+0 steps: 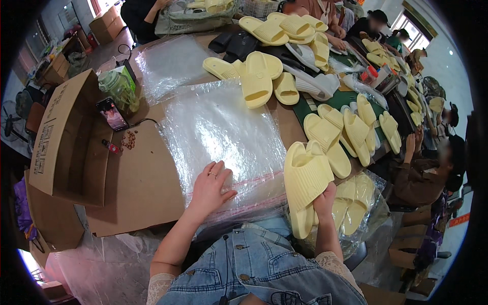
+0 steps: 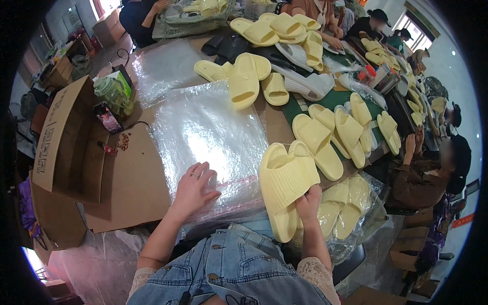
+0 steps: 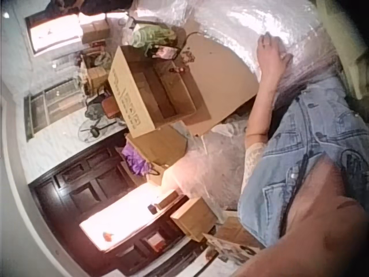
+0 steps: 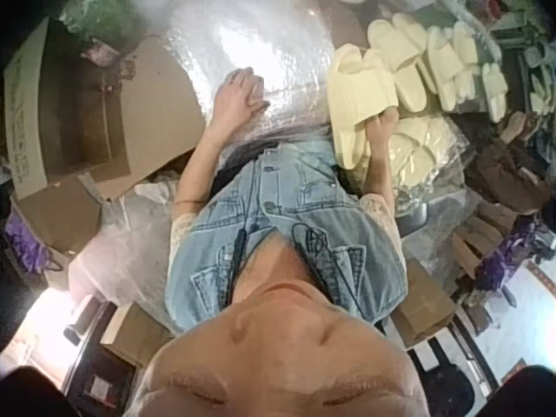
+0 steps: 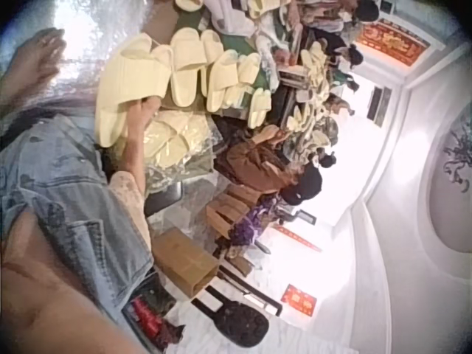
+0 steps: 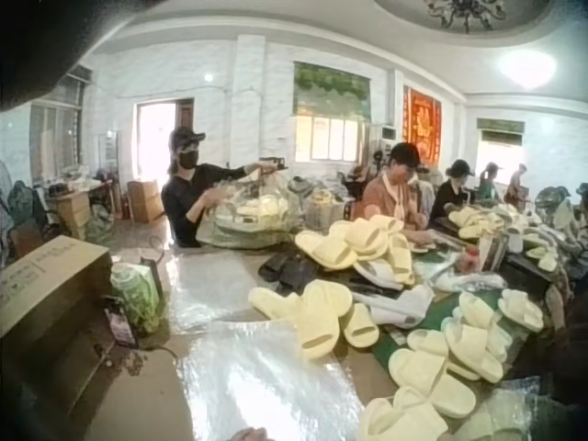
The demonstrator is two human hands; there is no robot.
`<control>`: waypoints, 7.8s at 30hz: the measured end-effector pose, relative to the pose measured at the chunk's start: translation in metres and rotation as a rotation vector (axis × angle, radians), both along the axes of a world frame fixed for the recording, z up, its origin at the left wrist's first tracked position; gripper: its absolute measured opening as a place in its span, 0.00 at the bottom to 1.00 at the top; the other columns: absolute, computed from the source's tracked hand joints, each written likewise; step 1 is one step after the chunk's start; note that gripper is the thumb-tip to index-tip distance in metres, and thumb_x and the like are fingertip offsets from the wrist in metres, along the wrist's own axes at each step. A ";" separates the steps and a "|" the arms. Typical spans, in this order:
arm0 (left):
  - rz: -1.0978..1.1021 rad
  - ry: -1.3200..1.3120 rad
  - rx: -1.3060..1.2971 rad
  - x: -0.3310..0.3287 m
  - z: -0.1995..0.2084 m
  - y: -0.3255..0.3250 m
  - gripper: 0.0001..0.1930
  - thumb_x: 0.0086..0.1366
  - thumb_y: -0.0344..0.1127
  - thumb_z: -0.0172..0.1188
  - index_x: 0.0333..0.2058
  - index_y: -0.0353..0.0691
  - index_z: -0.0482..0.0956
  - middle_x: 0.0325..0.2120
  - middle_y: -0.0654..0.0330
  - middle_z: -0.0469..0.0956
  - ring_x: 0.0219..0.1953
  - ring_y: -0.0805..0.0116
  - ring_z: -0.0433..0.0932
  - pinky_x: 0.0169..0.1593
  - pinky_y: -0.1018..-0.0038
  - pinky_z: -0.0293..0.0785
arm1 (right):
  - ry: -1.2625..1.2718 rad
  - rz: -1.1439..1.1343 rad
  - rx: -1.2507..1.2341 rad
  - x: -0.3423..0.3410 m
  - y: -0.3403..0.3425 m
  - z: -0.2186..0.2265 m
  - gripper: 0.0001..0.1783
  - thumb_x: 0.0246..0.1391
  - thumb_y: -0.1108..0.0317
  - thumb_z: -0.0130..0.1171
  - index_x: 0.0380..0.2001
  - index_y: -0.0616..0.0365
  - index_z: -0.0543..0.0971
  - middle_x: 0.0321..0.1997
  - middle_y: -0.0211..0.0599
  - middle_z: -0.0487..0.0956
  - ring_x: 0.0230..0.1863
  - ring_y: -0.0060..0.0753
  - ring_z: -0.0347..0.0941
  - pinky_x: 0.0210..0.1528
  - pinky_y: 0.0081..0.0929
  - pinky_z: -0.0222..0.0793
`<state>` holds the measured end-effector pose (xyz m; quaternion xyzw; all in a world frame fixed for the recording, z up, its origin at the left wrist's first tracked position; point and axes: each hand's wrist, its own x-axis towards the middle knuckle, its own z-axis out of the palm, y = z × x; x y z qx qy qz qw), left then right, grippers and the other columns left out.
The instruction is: The person places pairs of yellow and white slippers into clear plastic bags on a table. They handle the slippers one pair at a time, arranging them inside the bags and smoothing the packaging material. The task is performed in a workshop setting with other workers visible in the background.
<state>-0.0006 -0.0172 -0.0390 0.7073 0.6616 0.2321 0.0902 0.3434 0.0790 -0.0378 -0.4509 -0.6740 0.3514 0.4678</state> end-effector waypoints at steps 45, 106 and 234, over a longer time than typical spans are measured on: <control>-0.355 -0.676 0.116 0.012 0.048 -0.030 0.12 0.60 0.30 0.68 0.44 0.47 0.89 0.29 0.65 0.77 0.37 0.64 0.72 0.45 0.69 0.69 | -0.651 0.335 0.107 -0.236 0.040 0.010 0.27 0.64 0.50 0.54 0.27 0.67 0.81 0.26 0.58 0.80 0.29 0.60 0.80 0.37 0.49 0.75; 0.228 -0.270 0.200 -0.051 -0.030 -0.002 0.48 0.60 0.45 0.65 0.72 0.30 0.50 0.74 0.35 0.44 0.72 0.34 0.52 0.72 0.51 0.52 | -0.515 0.211 0.199 -0.250 0.066 -0.027 0.11 0.60 0.61 0.57 0.36 0.58 0.73 0.27 0.47 0.80 0.30 0.54 0.80 0.32 0.49 0.75; 0.022 0.082 0.034 -0.029 -0.010 -0.025 0.34 0.61 0.57 0.66 0.60 0.43 0.75 0.69 0.50 0.64 0.73 0.46 0.57 0.74 0.49 0.50 | -0.352 0.058 0.123 -0.127 0.078 -0.023 0.06 0.49 0.74 0.62 0.27 0.66 0.77 0.28 0.54 0.78 0.33 0.61 0.76 0.34 0.46 0.70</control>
